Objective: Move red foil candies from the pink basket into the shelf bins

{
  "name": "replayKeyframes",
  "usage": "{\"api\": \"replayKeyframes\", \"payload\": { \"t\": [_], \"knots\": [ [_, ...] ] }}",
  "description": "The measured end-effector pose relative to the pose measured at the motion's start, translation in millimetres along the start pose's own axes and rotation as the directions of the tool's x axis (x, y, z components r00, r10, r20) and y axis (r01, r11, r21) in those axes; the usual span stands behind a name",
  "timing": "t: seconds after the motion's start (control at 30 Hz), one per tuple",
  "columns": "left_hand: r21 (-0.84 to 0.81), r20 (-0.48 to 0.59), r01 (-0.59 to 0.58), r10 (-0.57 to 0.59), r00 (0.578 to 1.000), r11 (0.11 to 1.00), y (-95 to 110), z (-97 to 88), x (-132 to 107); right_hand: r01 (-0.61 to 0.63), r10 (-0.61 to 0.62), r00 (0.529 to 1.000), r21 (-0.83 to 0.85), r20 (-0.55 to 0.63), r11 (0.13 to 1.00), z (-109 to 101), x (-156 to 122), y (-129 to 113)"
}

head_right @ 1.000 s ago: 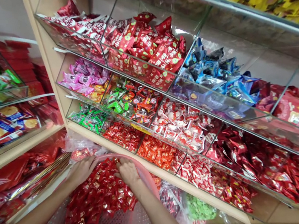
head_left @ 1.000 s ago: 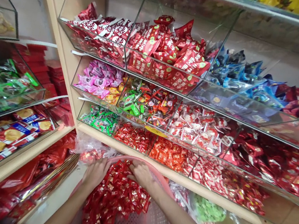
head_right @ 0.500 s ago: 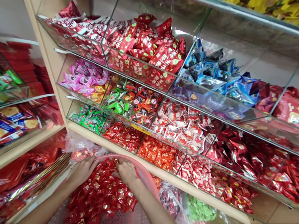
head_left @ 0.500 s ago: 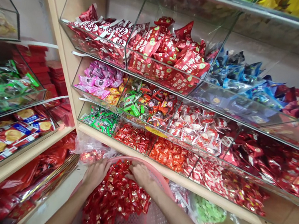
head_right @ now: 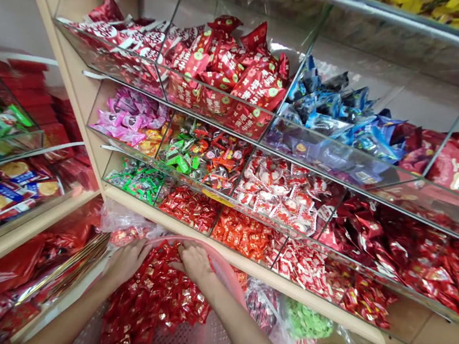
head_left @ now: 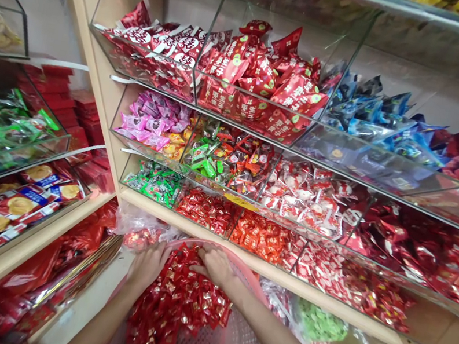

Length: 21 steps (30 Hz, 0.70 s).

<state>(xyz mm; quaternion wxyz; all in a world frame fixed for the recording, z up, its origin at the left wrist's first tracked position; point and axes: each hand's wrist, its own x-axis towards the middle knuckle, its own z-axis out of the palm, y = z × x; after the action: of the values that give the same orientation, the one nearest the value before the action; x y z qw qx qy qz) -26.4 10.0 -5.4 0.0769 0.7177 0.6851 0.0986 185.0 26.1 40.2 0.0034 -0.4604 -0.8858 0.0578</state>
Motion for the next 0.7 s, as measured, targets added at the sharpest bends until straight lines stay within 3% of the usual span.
{"api": "replayKeyframes", "payload": {
  "t": [0.17, 0.43, 0.6, 0.7],
  "knots": [
    [0.004, 0.003, 0.002, -0.002, 1.000, 1.000, 0.4, -1.1, -0.9, 0.006, -0.002, 0.996, 0.037, -0.093, 0.999, 6.4, 17.0, -7.5],
    [-0.027, 0.013, -0.004, 0.004, 1.000, 1.000, -0.2, -2.5, -1.3, -0.085, 0.095, 0.995, 0.242, -0.030, 0.967, 31.6, 38.7, -14.3],
    [-0.014, -0.001, -0.014, 0.014, 1.000, 1.000, -0.4, -1.5, -1.3, -0.027, 0.056, 0.997, 0.467, -0.047, 0.884, 18.9, 41.9, -4.7],
    [-0.016, 0.000, -0.010, 0.010, 1.000, 1.000, -0.7, -1.0, -1.4, 0.020, -0.002, 0.999, 0.393, -0.046, 0.919, 3.4, 44.3, 4.1]
  ]
}}
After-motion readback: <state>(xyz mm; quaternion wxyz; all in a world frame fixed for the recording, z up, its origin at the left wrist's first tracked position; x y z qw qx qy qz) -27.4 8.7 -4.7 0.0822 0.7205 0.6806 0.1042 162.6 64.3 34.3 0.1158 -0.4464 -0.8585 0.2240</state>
